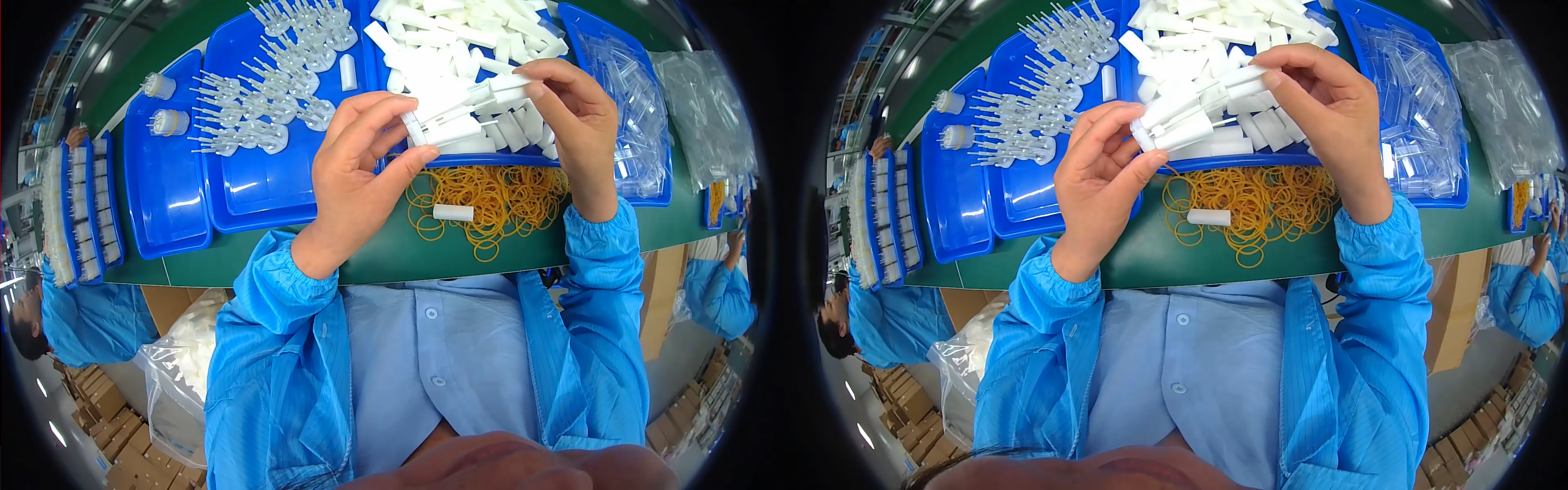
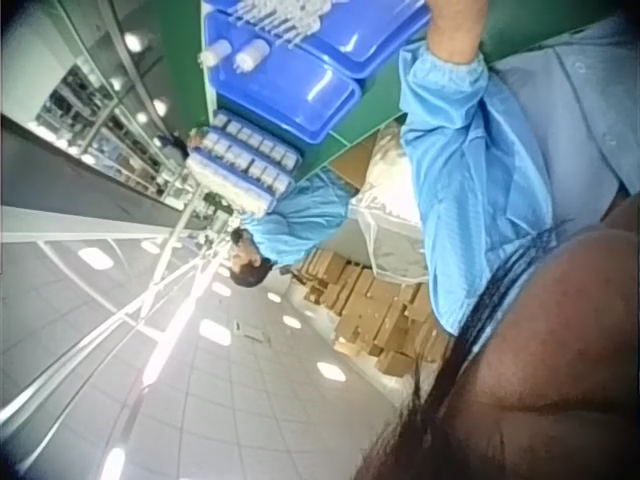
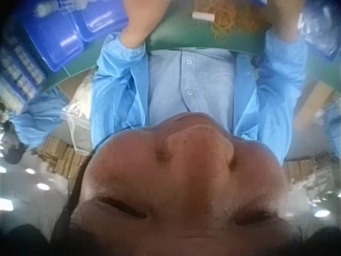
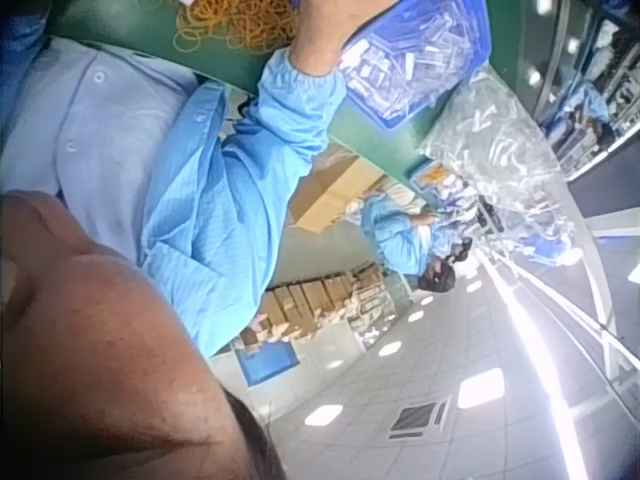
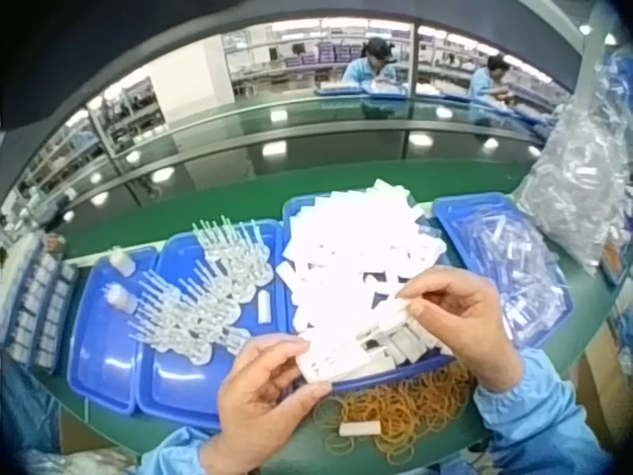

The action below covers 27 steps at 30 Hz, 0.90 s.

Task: The person assembles white plastic components into a white cylindrical holder by hand, then secures the components with a rubber band.

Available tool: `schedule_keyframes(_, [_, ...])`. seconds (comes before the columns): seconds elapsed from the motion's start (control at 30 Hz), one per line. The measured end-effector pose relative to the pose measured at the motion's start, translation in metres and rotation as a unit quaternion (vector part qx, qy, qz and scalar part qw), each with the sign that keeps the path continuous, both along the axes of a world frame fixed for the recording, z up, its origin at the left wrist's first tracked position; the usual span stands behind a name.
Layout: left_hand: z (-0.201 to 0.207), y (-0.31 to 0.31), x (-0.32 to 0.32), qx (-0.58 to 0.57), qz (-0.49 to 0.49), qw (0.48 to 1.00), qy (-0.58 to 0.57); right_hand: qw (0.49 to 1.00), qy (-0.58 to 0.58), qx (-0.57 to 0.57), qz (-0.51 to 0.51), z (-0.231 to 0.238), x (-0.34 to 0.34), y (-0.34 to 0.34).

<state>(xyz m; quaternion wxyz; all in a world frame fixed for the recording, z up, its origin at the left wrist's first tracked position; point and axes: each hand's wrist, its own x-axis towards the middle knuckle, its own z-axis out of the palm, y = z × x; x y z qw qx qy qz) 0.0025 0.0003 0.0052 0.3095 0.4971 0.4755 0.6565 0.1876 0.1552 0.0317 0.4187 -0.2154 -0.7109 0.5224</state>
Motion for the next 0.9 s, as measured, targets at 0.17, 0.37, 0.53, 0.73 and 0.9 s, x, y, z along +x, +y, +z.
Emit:
schedule_keyframes(0.17, [0.0002,-0.0005,0.0000,-0.002,0.016,0.999,0.034,0.999,-0.047,0.010,-0.003,0.0025,0.0029,-0.0032])
schedule_keyframes(0.37, [-0.0003,0.0001,0.0015,0.013,0.028,0.999,0.021,0.999,-0.039,-0.012,-0.017,0.0058,0.0029,-0.0040])
schedule_keyframes(0.53, [-0.0002,0.0007,0.0010,0.020,0.036,0.999,0.020,1.000,-0.024,-0.004,-0.006,0.0050,0.0044,-0.0037])
schedule_keyframes(0.73, [0.0001,-0.0023,0.0005,0.003,0.027,0.998,0.053,0.999,-0.032,0.006,-0.023,0.0060,0.0037,-0.0062])
schedule_keyframes(0.9, [0.0013,-0.0038,0.0018,-0.006,0.033,0.995,0.097,0.999,-0.031,-0.032,-0.030,0.0066,0.0038,-0.0033])
